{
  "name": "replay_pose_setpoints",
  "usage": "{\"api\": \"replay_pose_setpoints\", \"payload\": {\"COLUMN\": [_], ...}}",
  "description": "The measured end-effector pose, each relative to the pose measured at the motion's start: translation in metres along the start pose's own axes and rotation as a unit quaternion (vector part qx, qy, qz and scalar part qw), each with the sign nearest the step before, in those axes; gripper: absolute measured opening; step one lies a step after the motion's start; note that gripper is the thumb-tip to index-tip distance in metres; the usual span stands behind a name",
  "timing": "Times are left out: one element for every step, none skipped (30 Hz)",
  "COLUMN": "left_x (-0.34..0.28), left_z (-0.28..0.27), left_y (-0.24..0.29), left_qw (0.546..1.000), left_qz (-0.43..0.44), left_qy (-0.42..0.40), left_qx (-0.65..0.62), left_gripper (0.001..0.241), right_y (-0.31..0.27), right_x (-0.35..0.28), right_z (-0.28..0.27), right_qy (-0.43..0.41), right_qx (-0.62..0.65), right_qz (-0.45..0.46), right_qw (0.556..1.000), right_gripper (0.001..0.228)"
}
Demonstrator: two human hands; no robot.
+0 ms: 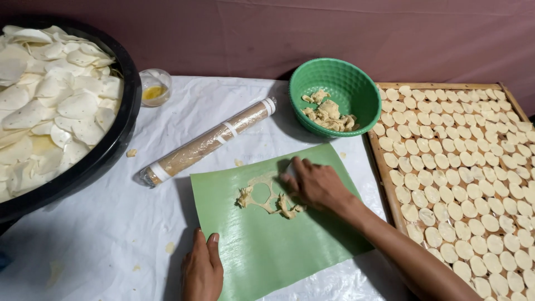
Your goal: Rolling out dough on a mat and cutting it into small circular pieces for drying
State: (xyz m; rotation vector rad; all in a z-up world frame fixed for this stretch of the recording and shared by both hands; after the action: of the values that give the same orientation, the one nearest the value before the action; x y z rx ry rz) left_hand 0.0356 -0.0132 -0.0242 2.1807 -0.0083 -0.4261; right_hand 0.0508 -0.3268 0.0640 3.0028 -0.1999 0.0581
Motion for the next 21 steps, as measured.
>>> {"api": "replay_pose_setpoints", "payload": {"left_x": [0.0, -0.001, -0.002, -0.004, -0.005, -0.008, -0.011, -0.012, -0.011, -0.011, -0.011, -0.011, -0.012, -0.012, -0.013, -0.013, -0.013, -0.014, -0.014, -0.012, -0.012], "left_z": [0.002, 0.005, 0.003, 0.001, -0.001, -0.004, -0.006, -0.008, -0.008, -0.008, -0.008, -0.009, -0.01, -0.012, -0.012, -0.013, -0.014, -0.013, -0.013, -0.012, -0.012], "left_y": [-0.003, -0.007, -0.004, 0.0, 0.004, 0.01, 0.017, 0.026, 0.026, 0.026, 0.026, 0.026, 0.025, 0.024, 0.025, 0.027, 0.028, 0.029, 0.03, 0.033, 0.035], "left_qw": [1.0, 1.0, 1.0, 1.0, 1.0, 0.999, 1.0, 1.0, 1.0, 1.0, 1.0, 1.0, 1.0, 1.0, 1.0, 0.999, 0.999, 0.999, 0.999, 0.999, 0.999], "left_qz": [0.005, 0.008, 0.004, 0.009, 0.014, 0.012, 0.005, 0.002, 0.002, -0.001, -0.004, -0.007, -0.01, -0.014, -0.017, -0.02, -0.022, -0.023, -0.025, -0.024, -0.022], "left_qy": [0.005, 0.012, 0.016, 0.007, -0.002, 0.002, -0.009, -0.023, -0.022, -0.022, -0.023, -0.025, -0.027, -0.025, -0.024, -0.028, -0.032, -0.03, -0.029, -0.03, -0.033], "left_qx": [-0.007, -0.015, -0.017, -0.022, -0.026, -0.03, -0.014, 0.004, 0.002, -0.005, -0.012, -0.009, -0.002, 0.004, 0.004, -0.001, -0.007, -0.009, -0.008, -0.004, -0.004], "left_gripper": [0.035, 0.042, 0.042, 0.04, 0.038, 0.038, 0.031, 0.027, 0.027, 0.026, 0.025, 0.025, 0.025, 0.026, 0.026, 0.026, 0.026, 0.026, 0.025, 0.025, 0.025], "right_y": [-0.014, -0.028, -0.025, -0.017, -0.01, -0.004, 0.005, 0.016, 0.0, -0.019, -0.039, -0.044, -0.054, -0.066, -0.061, -0.053, -0.045, -0.043, -0.038, -0.032, -0.044], "right_x": [-0.008, -0.016, -0.014, -0.01, -0.006, 0.003, 0.013, 0.023, 0.022, 0.021, 0.02, 0.014, 0.008, 0.003, 0.005, 0.009, 0.012, 0.019, 0.027, 0.034, 0.023], "right_z": [-0.002, -0.004, -0.007, -0.009, -0.01, 0.0, 0.007, 0.014, 0.006, 0.003, 0.0, -0.003, -0.008, -0.013, -0.011, -0.009, -0.006, 0.0, 0.003, 0.005, 0.0], "right_qy": [0.005, 0.01, 0.009, -0.029, -0.066, -0.065, -0.036, -0.005, -0.004, -0.04, -0.076, -0.079, -0.048, -0.014, -0.015, -0.042, -0.069, -0.069, -0.022, 0.026, 0.025], "right_qx": [0.005, 0.009, 0.01, 0.005, 0.0, -0.002, -0.041, -0.079, -0.08, -0.026, 0.029, 0.032, 0.018, 0.003, 0.004, -0.014, -0.033, -0.035, -0.057, -0.079, -0.081], "right_qz": [-0.081, -0.164, -0.17, -0.113, -0.055, -0.06, -0.006, 0.051, 0.05, 0.001, -0.05, -0.049, -0.141, -0.235, -0.238, -0.189, -0.14, -0.142, -0.111, -0.075, -0.072], "right_qw": [0.997, 0.986, 0.985, 0.993, 0.996, 0.996, 0.998, 0.996, 0.995, 0.999, 0.995, 0.995, 0.989, 0.972, 0.971, 0.981, 0.987, 0.987, 0.992, 0.994, 0.994], "right_gripper": [0.049, 0.047, 0.047, 0.05, 0.054, 0.054, 0.053, 0.053, 0.053, 0.055, 0.058, 0.058, 0.054, 0.051, 0.051, 0.051, 0.052, 0.052, 0.051, 0.05, 0.05]}}
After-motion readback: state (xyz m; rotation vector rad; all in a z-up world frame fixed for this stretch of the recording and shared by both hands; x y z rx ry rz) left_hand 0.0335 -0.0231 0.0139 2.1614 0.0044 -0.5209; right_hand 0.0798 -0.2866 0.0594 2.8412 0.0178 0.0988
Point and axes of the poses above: each hand's wrist, its own x-axis towards the middle knuckle, its own z-axis out of the palm, y = z × x, the point moved 3 cm from there along x, towards the middle knuckle, and after that the axes turned 15 degrees about -x, right-handed, at the moved point
